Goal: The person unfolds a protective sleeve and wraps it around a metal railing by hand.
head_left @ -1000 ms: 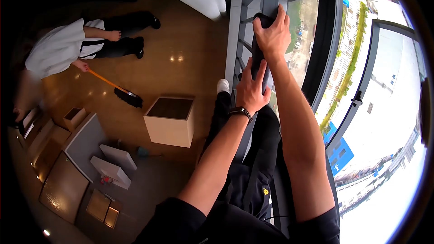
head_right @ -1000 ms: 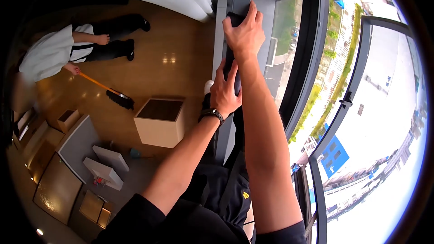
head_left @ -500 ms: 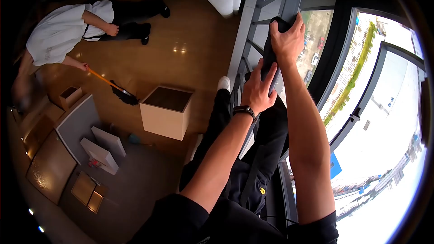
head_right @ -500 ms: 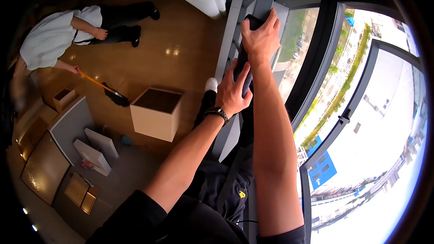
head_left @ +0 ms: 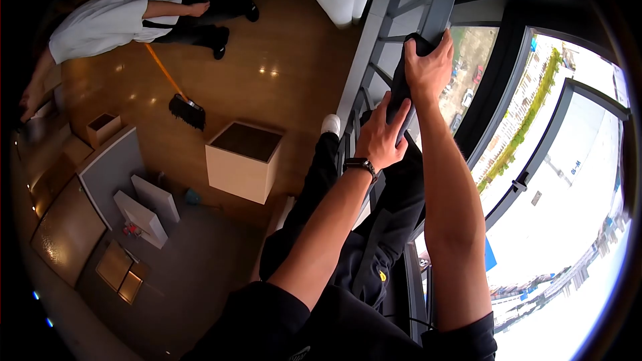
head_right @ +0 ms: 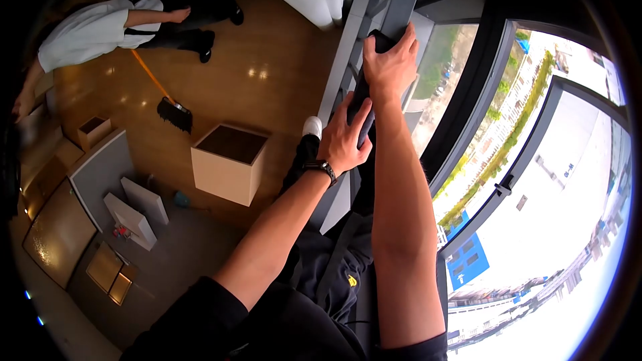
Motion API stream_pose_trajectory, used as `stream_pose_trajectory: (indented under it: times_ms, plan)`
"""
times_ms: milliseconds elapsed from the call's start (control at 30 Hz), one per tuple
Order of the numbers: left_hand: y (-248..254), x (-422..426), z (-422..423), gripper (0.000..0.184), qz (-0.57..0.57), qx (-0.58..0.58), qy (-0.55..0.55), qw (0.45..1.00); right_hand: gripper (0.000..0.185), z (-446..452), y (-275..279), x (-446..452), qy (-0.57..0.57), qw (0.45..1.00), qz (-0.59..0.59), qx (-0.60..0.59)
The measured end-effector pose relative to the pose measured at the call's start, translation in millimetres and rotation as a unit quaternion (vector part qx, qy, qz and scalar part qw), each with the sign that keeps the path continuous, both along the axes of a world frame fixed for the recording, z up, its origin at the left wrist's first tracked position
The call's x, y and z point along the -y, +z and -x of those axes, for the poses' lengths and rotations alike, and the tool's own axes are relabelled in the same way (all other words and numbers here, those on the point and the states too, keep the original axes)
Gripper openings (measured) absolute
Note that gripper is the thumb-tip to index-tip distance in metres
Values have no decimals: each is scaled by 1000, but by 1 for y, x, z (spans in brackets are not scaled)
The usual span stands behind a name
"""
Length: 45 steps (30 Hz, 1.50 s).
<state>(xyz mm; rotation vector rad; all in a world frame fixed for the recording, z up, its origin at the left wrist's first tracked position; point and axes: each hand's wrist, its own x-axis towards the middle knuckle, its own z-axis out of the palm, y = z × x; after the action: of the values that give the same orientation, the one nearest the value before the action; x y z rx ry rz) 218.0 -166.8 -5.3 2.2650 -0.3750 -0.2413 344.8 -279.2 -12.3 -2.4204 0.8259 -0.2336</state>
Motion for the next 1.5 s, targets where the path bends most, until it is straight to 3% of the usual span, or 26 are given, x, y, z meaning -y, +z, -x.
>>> stream_pose_trajectory:
  times_ms: [267,467,600,1500]
  plan:
    - [1,0,-1,88,-35,-41,-28,998,72,-3,4,1,-2,1000,22,6]
    - [3,12,-29,86,-71,-46,-36,996,74,-20,17,3,-39,997,-24,-56]
    - [3,20,-45,85,-70,-31,-35,996,74,-37,8,11,-37,998,27,-38]
    - [3,31,-69,83,-24,-11,-5,1000,78,-59,-1,25,-35,999,23,-34]
